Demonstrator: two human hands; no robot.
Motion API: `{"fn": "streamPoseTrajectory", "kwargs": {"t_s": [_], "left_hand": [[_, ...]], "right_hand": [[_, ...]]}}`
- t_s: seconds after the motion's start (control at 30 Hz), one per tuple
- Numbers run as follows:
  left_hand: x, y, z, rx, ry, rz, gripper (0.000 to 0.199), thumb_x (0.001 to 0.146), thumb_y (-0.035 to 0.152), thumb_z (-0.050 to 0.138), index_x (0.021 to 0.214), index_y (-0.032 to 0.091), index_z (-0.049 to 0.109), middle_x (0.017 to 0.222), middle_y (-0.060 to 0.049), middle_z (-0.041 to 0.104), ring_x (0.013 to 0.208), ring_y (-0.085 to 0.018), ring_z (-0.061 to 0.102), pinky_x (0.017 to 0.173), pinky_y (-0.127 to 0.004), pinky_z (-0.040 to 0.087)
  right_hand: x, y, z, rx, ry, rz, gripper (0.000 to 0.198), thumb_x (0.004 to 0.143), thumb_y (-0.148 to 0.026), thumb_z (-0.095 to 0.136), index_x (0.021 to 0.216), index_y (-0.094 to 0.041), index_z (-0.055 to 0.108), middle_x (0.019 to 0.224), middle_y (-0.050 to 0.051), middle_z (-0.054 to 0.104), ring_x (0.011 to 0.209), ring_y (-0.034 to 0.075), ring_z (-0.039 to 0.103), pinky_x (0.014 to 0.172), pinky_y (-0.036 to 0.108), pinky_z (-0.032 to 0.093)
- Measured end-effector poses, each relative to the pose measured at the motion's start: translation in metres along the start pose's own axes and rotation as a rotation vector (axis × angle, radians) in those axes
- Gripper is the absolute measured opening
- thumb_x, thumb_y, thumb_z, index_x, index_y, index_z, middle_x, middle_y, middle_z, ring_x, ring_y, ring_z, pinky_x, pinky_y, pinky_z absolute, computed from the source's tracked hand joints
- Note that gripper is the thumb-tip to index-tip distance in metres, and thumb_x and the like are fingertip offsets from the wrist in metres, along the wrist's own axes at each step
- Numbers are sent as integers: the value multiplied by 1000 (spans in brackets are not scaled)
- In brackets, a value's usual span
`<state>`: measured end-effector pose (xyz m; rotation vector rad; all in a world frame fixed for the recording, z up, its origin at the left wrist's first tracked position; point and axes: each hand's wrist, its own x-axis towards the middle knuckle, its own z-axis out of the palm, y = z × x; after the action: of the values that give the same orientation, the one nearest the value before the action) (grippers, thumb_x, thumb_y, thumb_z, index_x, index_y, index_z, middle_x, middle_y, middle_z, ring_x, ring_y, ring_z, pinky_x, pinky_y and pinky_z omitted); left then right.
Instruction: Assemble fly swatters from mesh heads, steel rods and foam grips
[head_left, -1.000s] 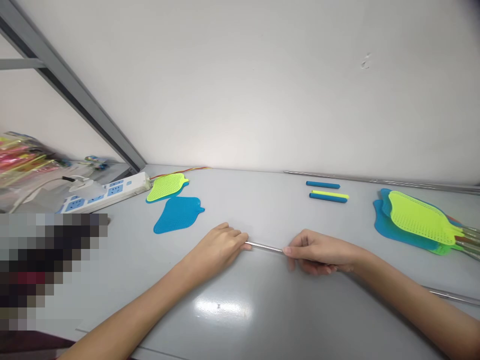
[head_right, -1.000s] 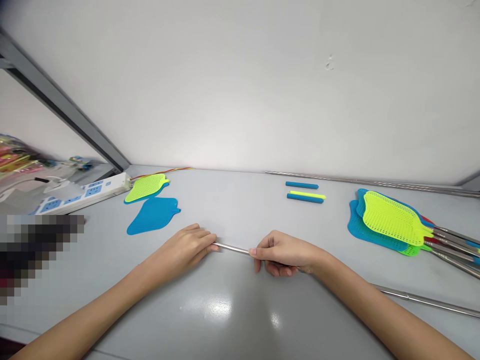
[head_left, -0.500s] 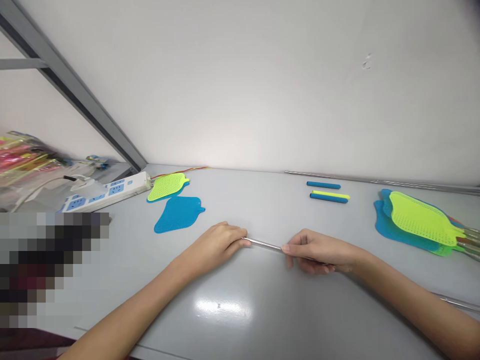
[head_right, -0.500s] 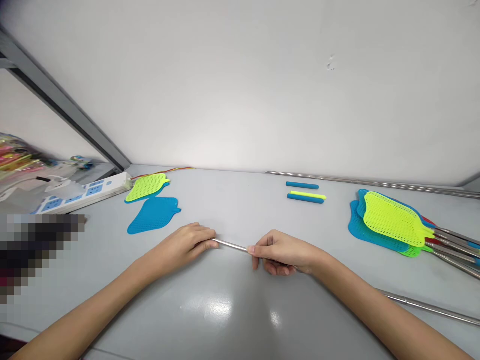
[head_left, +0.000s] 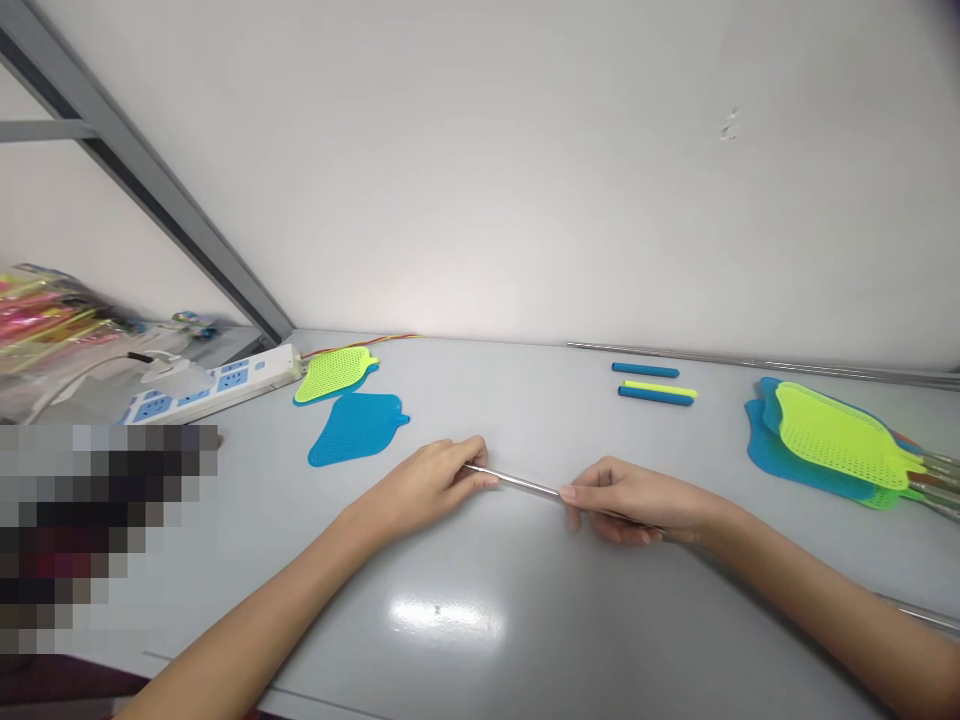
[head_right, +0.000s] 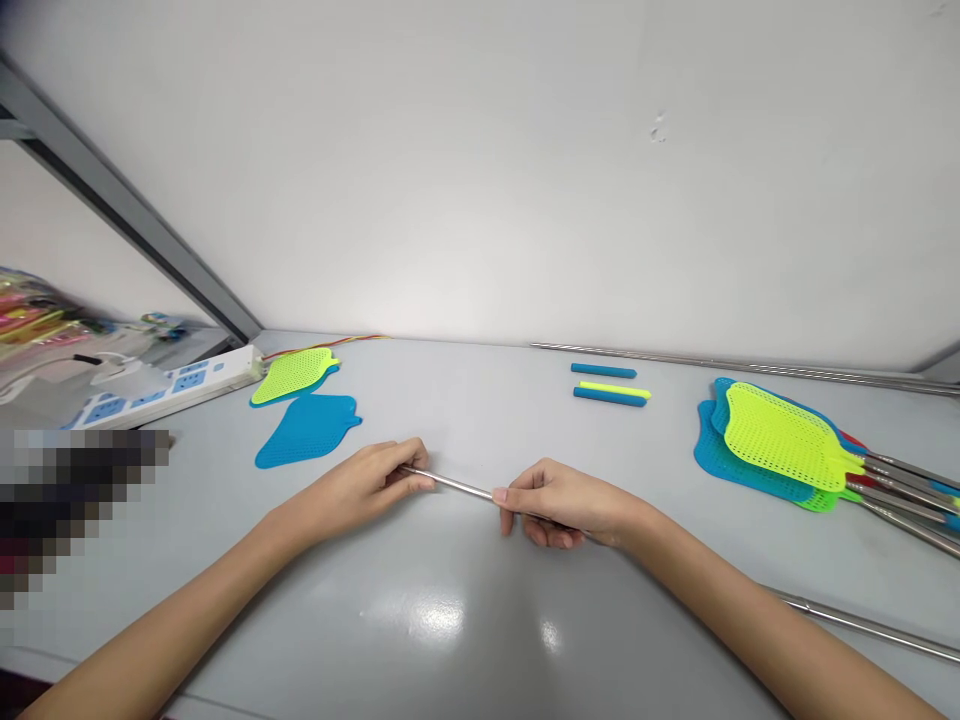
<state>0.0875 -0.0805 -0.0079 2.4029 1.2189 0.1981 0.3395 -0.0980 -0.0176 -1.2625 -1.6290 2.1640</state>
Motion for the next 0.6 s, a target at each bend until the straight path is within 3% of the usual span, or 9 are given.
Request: {"fn": "streamPoseTrajectory", "kwargs": {"t_s": [0.33,0.6], "left_hand": [[0,0,-2,-85,28,-19,27,82,45,39,74,20,40,64,3,47,60,-13,45,53,-23,30],[-1,2,4,1,22,31,32,84,41,38,63,19,27,55,5,39,53,-11,38,49,-22,25]], "right_hand": [[0,-1,1,-6,21,-4,38,74,-47,50,74,-11,61,42,-5,42,31,3,30,29,16,17],[0,0,-1,-29,3,17,38,74,-48,50,72,-11,61,42,-5,42,31,2,30,29,16,18]]}}
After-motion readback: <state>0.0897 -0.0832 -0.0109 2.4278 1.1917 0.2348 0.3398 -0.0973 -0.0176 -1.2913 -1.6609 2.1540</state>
